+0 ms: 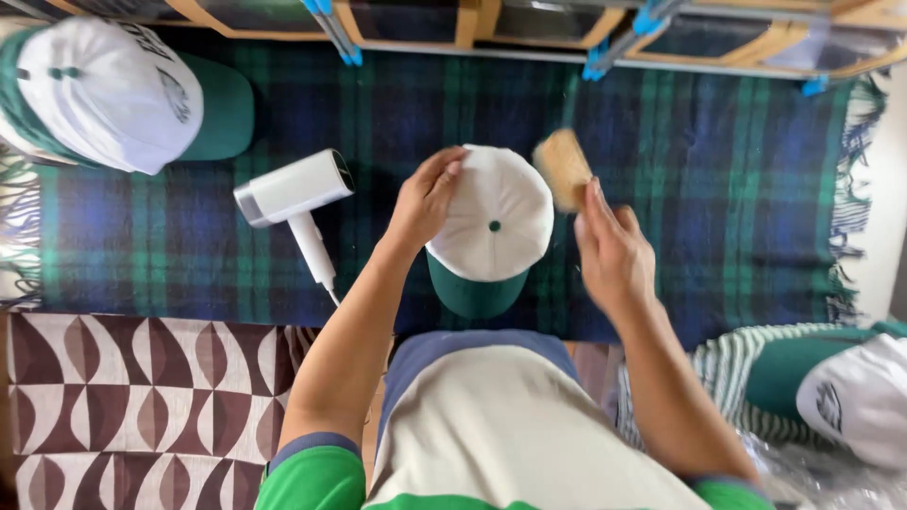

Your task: Using a handheld steamer and a brush to clean and remove wrinkles from a baseball cap.

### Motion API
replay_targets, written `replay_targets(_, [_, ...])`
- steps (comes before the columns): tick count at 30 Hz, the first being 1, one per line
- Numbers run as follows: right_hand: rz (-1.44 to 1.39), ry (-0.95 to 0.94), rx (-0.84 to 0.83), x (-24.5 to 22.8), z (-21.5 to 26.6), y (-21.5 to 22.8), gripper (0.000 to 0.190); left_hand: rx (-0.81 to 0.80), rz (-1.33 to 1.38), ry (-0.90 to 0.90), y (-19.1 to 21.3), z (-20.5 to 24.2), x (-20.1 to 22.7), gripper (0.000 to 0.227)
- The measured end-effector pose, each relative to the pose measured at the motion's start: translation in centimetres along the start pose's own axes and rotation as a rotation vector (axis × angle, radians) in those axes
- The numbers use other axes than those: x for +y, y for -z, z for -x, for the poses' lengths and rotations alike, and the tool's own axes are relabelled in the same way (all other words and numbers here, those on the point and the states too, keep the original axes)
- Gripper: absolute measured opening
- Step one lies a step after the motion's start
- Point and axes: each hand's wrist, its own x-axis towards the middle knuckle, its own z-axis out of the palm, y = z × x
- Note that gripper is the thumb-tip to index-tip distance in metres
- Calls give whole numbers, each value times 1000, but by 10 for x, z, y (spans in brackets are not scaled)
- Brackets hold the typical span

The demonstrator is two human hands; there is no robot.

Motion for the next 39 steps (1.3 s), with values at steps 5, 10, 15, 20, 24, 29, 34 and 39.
replay_targets(5, [268, 29, -142, -40, 8, 34, 40, -175, 78, 187, -1, -53, -43, 28])
replay_targets(10, [295, 54, -183, -49, 5, 62, 42, -178, 111, 445, 3, -66, -57, 28])
replay_targets(15, [453, -5, -218, -37, 1, 73, 43, -138, 193, 449, -1, -64, -36, 29])
replay_targets(20, [315, -90, -303, -33, 12, 58, 44, -109, 249, 484, -1, -61, -37, 30])
replay_targets(24, [5, -62, -109, -28, 15, 39, 45, -87, 323, 397, -3, -61, -44, 26])
replay_targets(29, [-458, -509, -71, -51, 51, -18, 42, -115, 355, 443, 1, -49, -14, 26])
replay_targets(34, [-751, -1310, -136, -8, 81, -52, 40, -103, 448, 420, -1, -37, -10, 27])
replay_targets(39, [-290, -93, -80, -45, -4, 10, 33, -132, 411, 401, -1, -46, -27, 28])
